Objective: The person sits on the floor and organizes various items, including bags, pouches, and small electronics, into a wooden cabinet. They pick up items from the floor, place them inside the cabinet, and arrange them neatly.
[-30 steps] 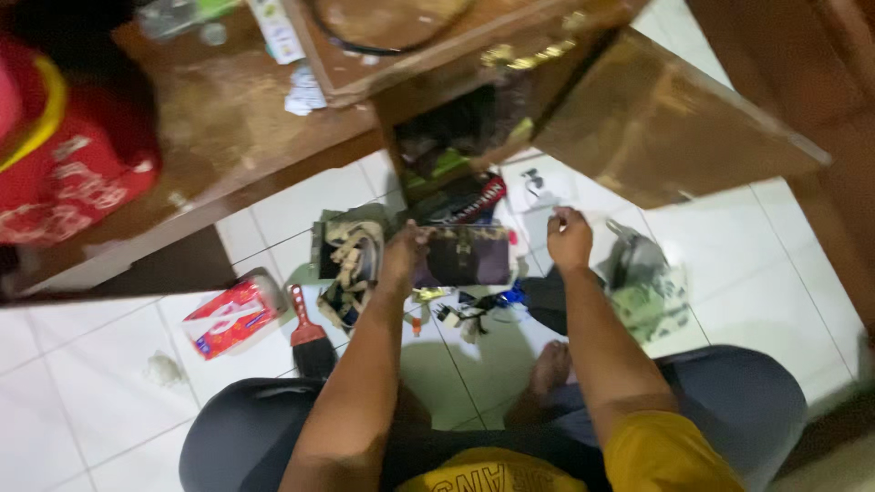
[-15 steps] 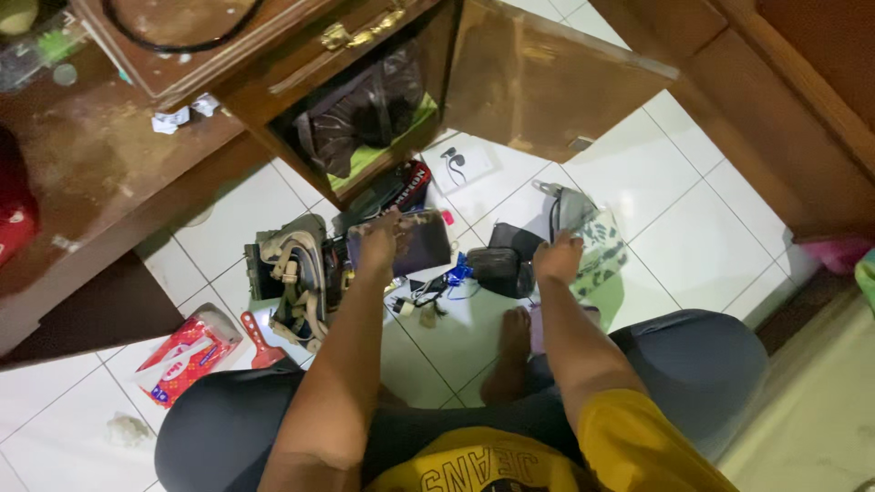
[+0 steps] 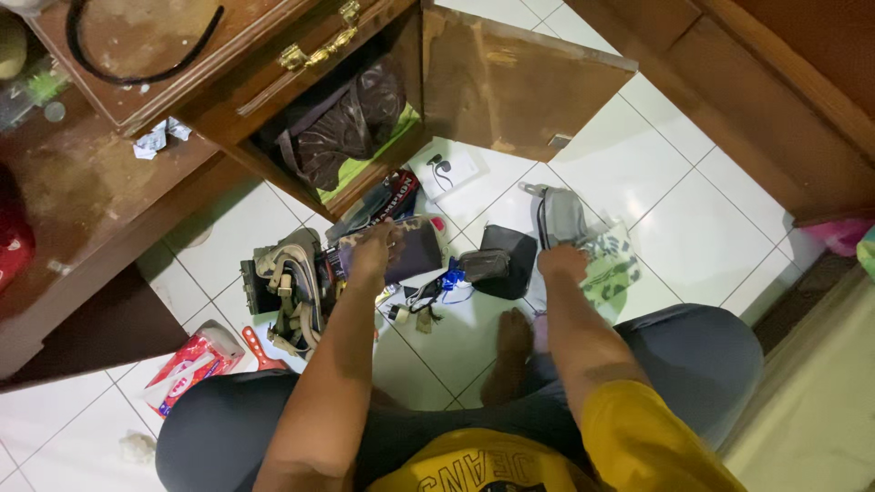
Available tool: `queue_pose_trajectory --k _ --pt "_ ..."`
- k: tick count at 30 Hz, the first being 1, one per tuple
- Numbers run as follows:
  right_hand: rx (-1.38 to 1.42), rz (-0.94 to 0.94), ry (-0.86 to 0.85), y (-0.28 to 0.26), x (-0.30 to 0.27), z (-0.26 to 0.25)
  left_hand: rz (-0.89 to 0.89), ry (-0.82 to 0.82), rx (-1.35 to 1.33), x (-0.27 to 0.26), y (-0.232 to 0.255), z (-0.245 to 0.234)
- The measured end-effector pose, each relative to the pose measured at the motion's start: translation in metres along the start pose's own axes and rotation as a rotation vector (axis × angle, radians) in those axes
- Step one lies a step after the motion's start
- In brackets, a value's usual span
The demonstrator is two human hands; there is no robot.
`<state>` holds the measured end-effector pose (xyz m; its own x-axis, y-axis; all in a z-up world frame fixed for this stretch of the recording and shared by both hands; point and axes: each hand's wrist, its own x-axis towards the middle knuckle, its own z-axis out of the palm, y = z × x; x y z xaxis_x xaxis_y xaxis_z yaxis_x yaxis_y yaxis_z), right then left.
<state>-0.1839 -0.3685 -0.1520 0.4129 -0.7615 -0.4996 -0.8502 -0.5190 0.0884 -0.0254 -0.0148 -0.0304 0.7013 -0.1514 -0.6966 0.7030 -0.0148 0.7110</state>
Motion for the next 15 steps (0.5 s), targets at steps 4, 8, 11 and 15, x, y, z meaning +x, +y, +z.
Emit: queue_pose_trajectory --k 4,8,11,15 --pt "0.125 -0.097 0.092 -0.01 -0.007 -0.012 0.037 -0.028 0.031 0.009 -0.004 -0.003" --pt "0.253 -0.189 -0.034 -0.021 -0.007 -0.008 0.055 -0.057 0.005 0.019 -0.017 -0.003" --pt "0.216 -0.102 0.04 -0.028 -0.001 -0.007 0.301 0.061 0.471 0.023 -0.027 -0.004" --pt "0.435 -0.182 0.401 -0.046 -0.002 -0.032 0.49 0.0 0.736 0.031 -0.046 0.007"
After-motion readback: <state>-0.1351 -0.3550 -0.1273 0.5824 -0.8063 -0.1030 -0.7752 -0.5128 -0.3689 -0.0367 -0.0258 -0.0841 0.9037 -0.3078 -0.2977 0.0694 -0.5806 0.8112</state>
